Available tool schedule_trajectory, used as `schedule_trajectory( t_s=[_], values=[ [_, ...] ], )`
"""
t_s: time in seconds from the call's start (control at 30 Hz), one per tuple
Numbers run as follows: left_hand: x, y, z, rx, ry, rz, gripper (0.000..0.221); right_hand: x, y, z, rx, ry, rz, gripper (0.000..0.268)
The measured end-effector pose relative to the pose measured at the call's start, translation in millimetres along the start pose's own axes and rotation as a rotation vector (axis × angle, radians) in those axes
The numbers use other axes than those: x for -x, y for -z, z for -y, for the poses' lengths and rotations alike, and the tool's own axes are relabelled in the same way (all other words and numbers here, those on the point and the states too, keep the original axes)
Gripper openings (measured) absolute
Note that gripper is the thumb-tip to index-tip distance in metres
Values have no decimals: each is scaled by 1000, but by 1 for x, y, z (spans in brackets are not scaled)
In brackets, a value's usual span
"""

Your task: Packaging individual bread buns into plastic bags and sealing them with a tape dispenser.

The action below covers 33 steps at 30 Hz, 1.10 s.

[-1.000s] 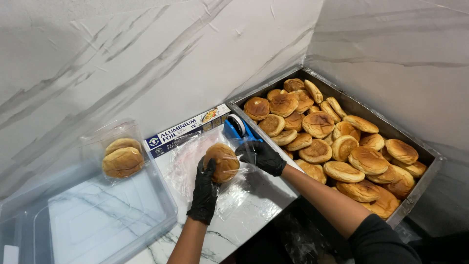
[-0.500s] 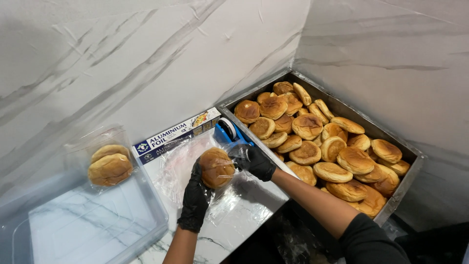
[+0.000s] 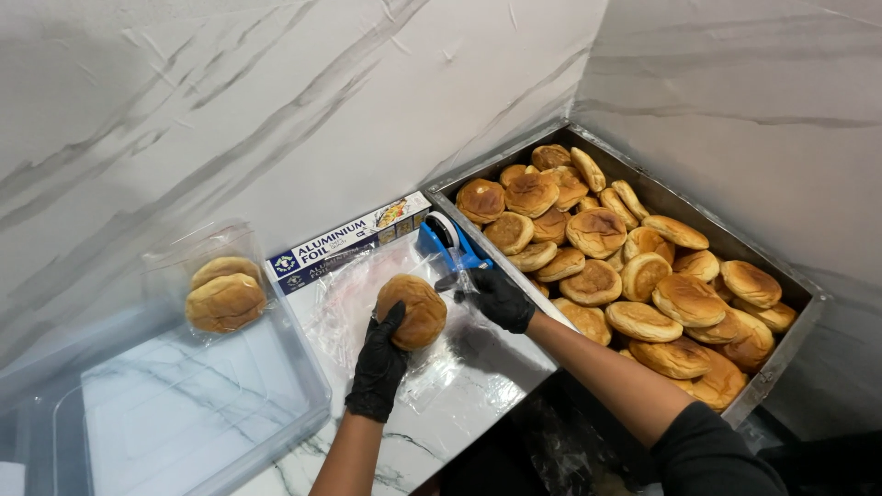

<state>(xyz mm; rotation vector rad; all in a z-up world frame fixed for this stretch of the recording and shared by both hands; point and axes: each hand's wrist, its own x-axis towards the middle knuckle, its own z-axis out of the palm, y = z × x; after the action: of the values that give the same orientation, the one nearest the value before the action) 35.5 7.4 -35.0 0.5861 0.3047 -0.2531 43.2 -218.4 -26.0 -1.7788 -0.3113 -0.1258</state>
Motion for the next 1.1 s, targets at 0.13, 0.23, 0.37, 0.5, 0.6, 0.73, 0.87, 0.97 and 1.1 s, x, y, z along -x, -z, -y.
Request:
schedule_trajectory(
  t_s=[0.13,0.23,0.37,0.5,0.6,0.73,0.87,0.97,1.1],
  values=[
    [7,-8,-9,38,37,-8,34,-1,7,12,-396,-11,-68,53],
    [6,-11,-12,57,18,-16,31,-6,12,-9,-358,127,-45,85],
    [16,-20,-18,97,-16,-32,29,-3,13,-1,17,241,-91,36],
    [13,-21,-20,57,-68,-31,30,-10,13,7,16,209,-192,18],
    [6,-16,-17,105,-106,-36,28,-6,8,20,-134,56,-298,24],
    [24,-30,-26,246,-147,-37,27,3,-10,12,-355,-35,-125,53],
    [21,-33,-12,237,-182,-7,31,3,-41,-21,-380,-91,182,91],
    [17,-30,6,110,-224,-15,36,29,-75,115,-245,-290,-38,57],
    [41,-33,-23,-158,-289,227,55,27,-60,82,-506,-253,-103,48]
  ],
)
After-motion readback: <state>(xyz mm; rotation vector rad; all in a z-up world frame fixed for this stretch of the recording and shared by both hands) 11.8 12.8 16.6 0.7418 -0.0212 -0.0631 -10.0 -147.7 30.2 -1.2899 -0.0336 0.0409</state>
